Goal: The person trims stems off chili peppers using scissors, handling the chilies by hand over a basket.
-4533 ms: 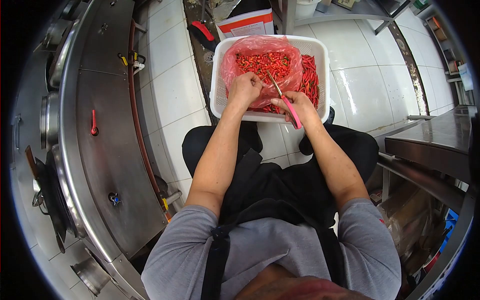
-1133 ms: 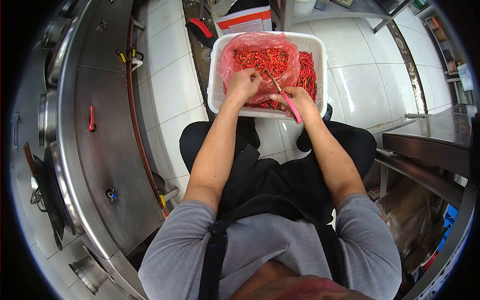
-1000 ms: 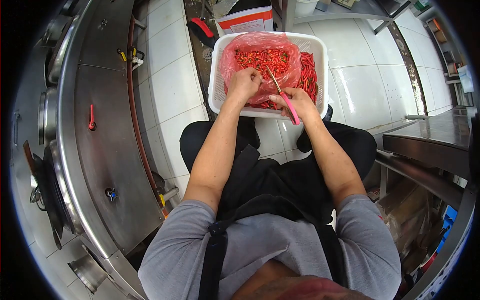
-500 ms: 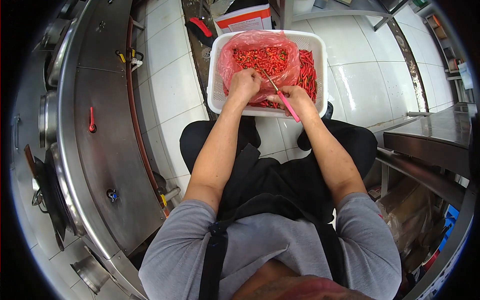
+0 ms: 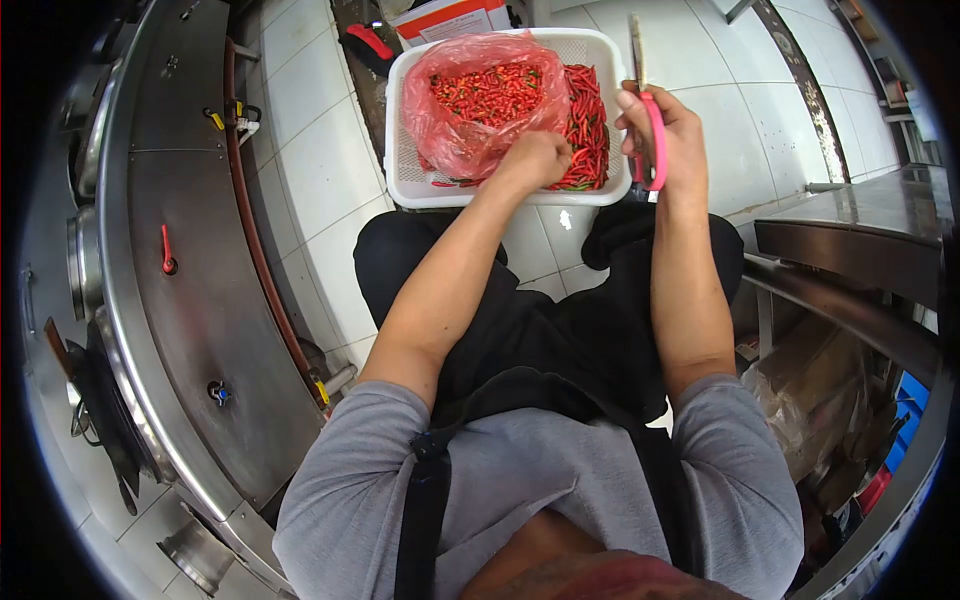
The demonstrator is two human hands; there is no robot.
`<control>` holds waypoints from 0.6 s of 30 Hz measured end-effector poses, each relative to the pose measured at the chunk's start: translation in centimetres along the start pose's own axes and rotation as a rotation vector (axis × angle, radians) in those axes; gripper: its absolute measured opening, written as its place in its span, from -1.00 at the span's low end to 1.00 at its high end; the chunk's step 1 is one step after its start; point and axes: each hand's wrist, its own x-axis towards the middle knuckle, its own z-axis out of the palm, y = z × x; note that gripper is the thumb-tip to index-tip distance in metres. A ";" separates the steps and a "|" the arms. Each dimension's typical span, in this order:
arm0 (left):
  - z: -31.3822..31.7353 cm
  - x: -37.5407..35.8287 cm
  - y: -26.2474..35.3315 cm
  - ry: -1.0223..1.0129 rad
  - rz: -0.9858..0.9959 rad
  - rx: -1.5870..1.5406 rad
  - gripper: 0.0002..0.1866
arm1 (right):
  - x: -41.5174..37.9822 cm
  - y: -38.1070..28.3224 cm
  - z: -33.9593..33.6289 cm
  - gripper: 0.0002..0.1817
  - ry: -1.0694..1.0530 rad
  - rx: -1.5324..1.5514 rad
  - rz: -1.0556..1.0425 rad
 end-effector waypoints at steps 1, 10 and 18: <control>1.7 0.7 -0.2 -0.074 -0.038 0.141 -0.81 | -0.1 0.0 0.1 -0.62 -0.022 -0.026 0.039; 6.6 2.5 -2.7 -0.147 -0.062 0.285 -0.84 | 0.2 1.3 0.0 -0.35 -0.056 -0.163 0.015; -3.0 -0.3 -0.1 0.094 -0.086 0.023 -0.77 | -0.3 2.8 2.0 -0.52 -0.187 0.144 0.036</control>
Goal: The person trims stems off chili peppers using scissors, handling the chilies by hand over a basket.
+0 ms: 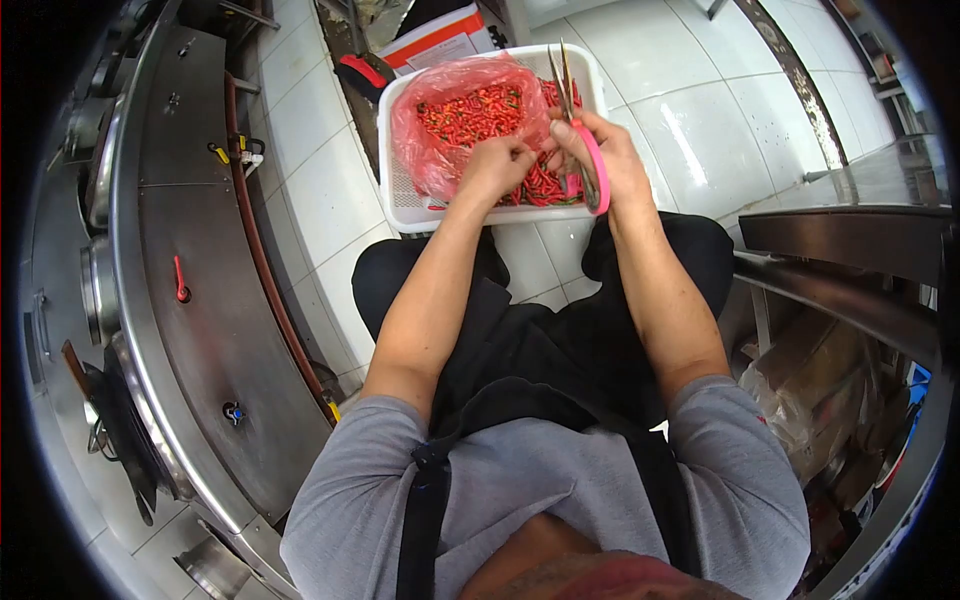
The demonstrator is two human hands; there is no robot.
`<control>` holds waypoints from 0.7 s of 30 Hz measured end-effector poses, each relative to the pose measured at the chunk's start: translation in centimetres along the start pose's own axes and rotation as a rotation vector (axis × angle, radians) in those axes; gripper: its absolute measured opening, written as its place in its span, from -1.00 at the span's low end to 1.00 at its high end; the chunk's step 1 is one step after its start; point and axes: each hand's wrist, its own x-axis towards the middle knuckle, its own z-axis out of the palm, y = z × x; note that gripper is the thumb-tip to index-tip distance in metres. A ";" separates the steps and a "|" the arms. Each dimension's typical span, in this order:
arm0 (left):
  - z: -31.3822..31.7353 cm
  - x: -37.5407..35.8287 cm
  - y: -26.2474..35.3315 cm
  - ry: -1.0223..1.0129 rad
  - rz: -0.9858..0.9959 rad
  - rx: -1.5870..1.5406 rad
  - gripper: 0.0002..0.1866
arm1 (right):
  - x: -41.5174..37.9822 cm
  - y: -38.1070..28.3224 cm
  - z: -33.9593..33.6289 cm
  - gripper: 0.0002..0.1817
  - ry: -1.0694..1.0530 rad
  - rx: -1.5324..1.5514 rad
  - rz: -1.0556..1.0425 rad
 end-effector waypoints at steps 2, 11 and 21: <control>-2.2 -0.1 -1.6 0.120 -0.027 -0.048 -0.77 | 0.6 2.4 0.5 -0.56 -0.094 0.011 0.078; -5.4 -1.6 -4.6 0.286 -0.152 -0.306 -0.77 | -0.2 5.0 4.4 -0.37 -0.259 -0.227 0.259; -5.4 -1.9 -5.3 0.303 -0.138 -0.309 -0.76 | 1.1 5.3 5.8 -0.40 -0.261 -0.271 0.296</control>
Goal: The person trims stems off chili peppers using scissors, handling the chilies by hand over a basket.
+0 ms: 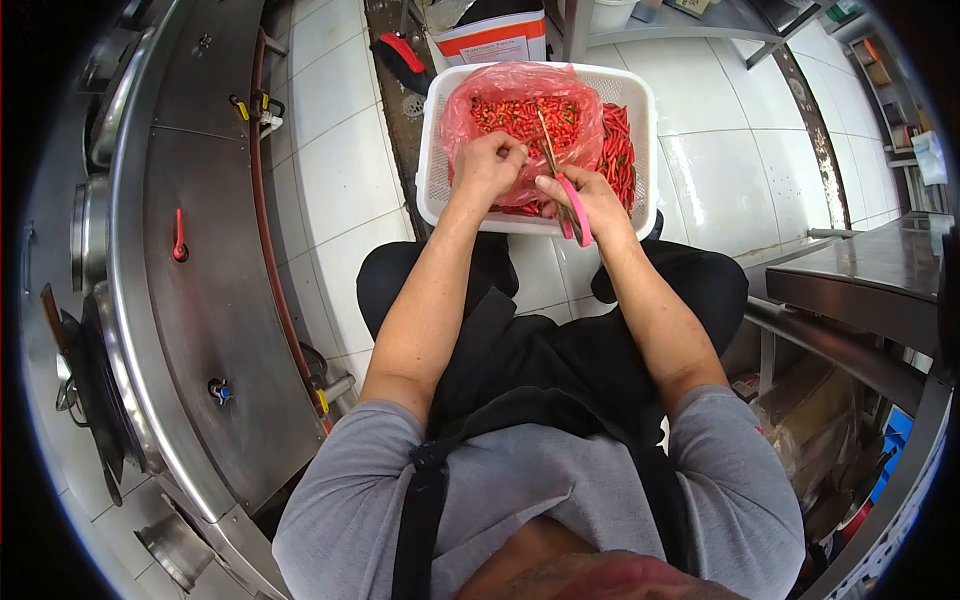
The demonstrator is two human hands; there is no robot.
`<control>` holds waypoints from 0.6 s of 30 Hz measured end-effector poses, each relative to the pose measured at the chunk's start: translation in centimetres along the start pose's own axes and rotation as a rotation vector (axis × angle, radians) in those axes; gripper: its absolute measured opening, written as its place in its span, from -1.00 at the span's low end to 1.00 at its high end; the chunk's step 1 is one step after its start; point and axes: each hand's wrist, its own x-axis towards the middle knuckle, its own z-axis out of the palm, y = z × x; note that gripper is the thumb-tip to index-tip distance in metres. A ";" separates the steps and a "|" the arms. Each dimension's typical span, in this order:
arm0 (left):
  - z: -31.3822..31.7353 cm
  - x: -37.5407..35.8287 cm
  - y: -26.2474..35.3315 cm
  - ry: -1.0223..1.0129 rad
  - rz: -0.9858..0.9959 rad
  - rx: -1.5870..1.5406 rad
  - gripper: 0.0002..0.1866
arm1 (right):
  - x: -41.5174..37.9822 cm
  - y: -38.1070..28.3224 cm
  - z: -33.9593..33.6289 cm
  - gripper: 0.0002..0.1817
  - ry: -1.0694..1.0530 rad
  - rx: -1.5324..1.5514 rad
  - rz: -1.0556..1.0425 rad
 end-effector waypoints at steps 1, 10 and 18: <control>0.2 0.0 -0.3 -0.091 -0.001 0.008 -0.76 | 0.1 0.0 -0.1 -0.40 0.003 0.001 0.004; 0.1 0.1 -0.6 -0.170 -0.156 0.166 -0.75 | 1.0 0.2 -0.5 -0.51 0.011 -0.056 0.086; 0.0 0.4 -0.5 0.000 -0.095 0.241 -0.77 | 0.8 1.3 -0.2 -0.46 0.007 -0.074 0.056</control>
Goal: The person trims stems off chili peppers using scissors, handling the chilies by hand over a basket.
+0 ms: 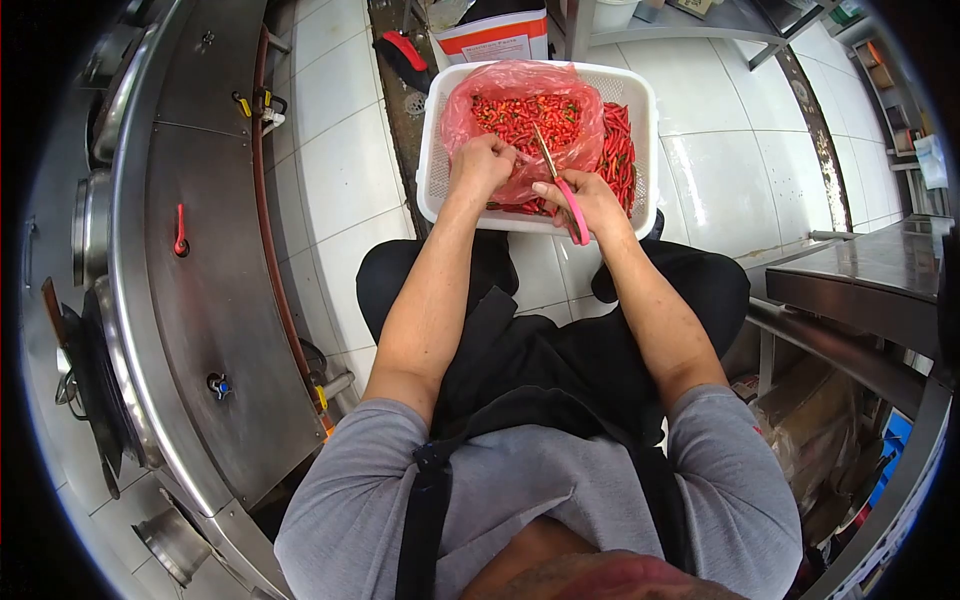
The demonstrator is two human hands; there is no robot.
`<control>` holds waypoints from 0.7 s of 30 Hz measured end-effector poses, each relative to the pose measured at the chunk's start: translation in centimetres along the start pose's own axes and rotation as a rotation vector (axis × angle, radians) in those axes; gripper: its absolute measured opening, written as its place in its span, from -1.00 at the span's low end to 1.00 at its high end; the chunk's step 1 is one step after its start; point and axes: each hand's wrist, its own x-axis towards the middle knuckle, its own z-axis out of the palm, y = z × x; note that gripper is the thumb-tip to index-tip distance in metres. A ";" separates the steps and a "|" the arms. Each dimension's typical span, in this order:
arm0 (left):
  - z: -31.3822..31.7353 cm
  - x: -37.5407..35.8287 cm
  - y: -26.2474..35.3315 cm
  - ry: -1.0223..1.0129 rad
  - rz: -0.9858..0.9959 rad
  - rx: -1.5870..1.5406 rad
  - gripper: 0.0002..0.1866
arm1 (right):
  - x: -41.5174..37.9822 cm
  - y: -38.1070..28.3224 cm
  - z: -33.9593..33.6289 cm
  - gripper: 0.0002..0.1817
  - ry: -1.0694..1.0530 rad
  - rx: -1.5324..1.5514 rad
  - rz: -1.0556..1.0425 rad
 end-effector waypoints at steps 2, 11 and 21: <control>-0.1 -0.4 1.0 -0.009 0.005 -0.068 -0.76 | -0.6 -0.6 -0.3 -0.44 0.002 -0.024 -0.006; 0.5 -0.7 1.3 -0.197 0.161 0.018 -0.76 | -1.2 -1.5 -1.1 -0.48 0.002 -0.002 0.042; 0.6 0.0 0.4 -0.023 0.092 0.046 -0.74 | -1.3 -1.0 -0.6 -0.44 -0.011 -0.138 0.000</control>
